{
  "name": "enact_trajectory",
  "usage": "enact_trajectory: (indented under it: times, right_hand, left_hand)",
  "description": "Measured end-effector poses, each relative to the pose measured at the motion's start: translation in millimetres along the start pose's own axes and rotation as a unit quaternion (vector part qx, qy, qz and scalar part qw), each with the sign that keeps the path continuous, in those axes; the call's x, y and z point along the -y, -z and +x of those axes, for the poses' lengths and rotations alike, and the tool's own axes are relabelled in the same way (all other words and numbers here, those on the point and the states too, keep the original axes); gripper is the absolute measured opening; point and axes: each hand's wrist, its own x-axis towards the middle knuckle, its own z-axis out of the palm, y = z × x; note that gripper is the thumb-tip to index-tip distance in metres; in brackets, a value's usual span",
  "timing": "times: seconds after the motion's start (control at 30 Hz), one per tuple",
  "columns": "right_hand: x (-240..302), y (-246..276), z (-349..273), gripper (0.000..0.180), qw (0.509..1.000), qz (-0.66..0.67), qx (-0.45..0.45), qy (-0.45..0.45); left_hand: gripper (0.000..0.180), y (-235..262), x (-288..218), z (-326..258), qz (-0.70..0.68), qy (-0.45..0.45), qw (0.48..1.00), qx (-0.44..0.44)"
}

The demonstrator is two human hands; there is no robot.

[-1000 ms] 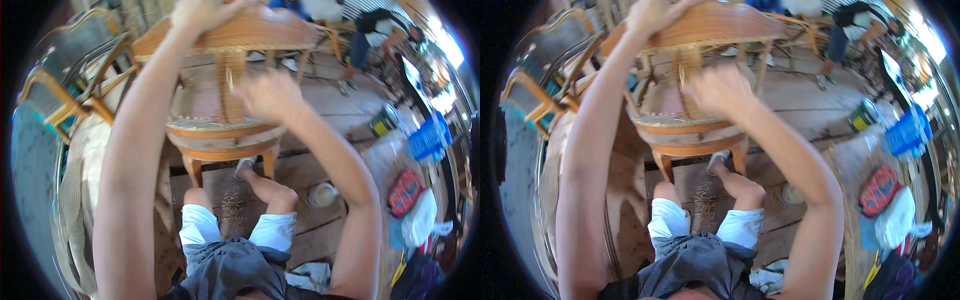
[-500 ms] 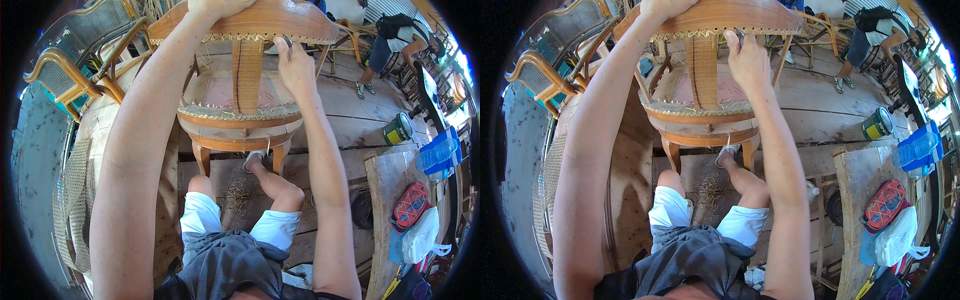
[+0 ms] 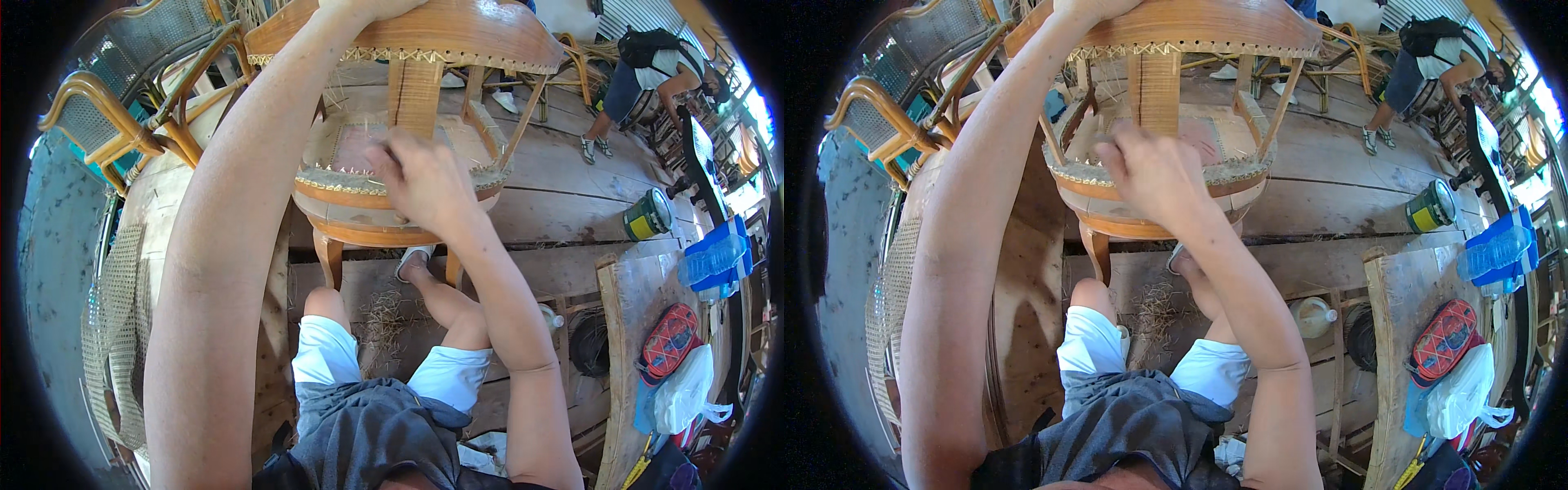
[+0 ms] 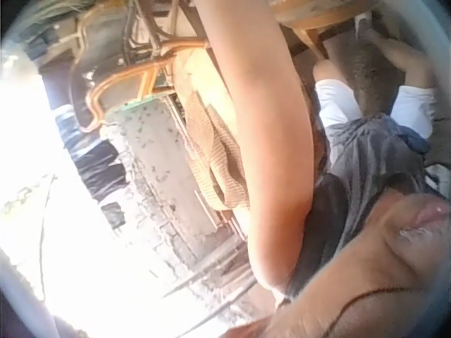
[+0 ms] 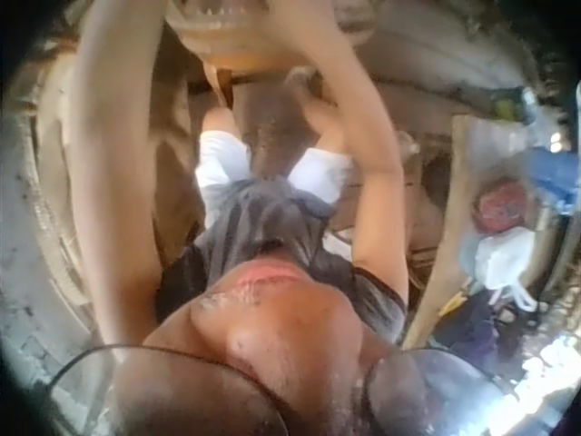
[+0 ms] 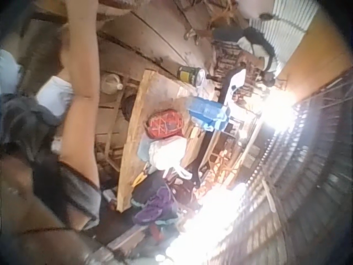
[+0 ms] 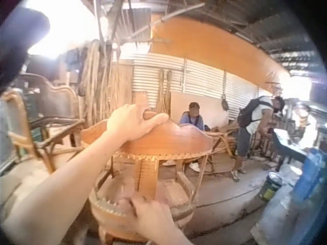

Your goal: The recorder is repairing a wooden chair by scraping and cleaning the frame in a workshop.

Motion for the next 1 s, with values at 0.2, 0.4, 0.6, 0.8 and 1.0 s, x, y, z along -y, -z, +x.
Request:
enact_trajectory:
  times: [0.2, 0.4, 0.6, 0.8, 1.0]
  right_hand:
    - [-37, 37, 45, 0.055, 0.968, -0.193, -0.077, -0.143]
    - [-32, 47, 63, 0.062, 0.936, -0.328, -0.069, -0.111]
    - [-34, 56, 73, 0.058, 0.924, -0.378, -0.017, -0.060]
    - [-31, 51, 75, 0.055, 0.924, -0.379, -0.024, -0.051]
    - [-11, 65, 69, 0.044, 0.939, -0.332, 0.081, -0.030]
  left_hand:
    - [0.070, -1, -4, -3, -0.013, -0.013, 1.000, -0.011]
    - [0.070, 1, 0, -1, -0.019, -0.015, 1.000, -0.003]
    - [0.072, -8, 4, 2, -0.024, -0.015, 1.000, -0.014]
    - [0.072, -1, -3, -1, -0.026, -0.003, 1.000, -0.006]
    - [0.073, 4, 0, -4, -0.024, -0.013, 1.000, 0.007]
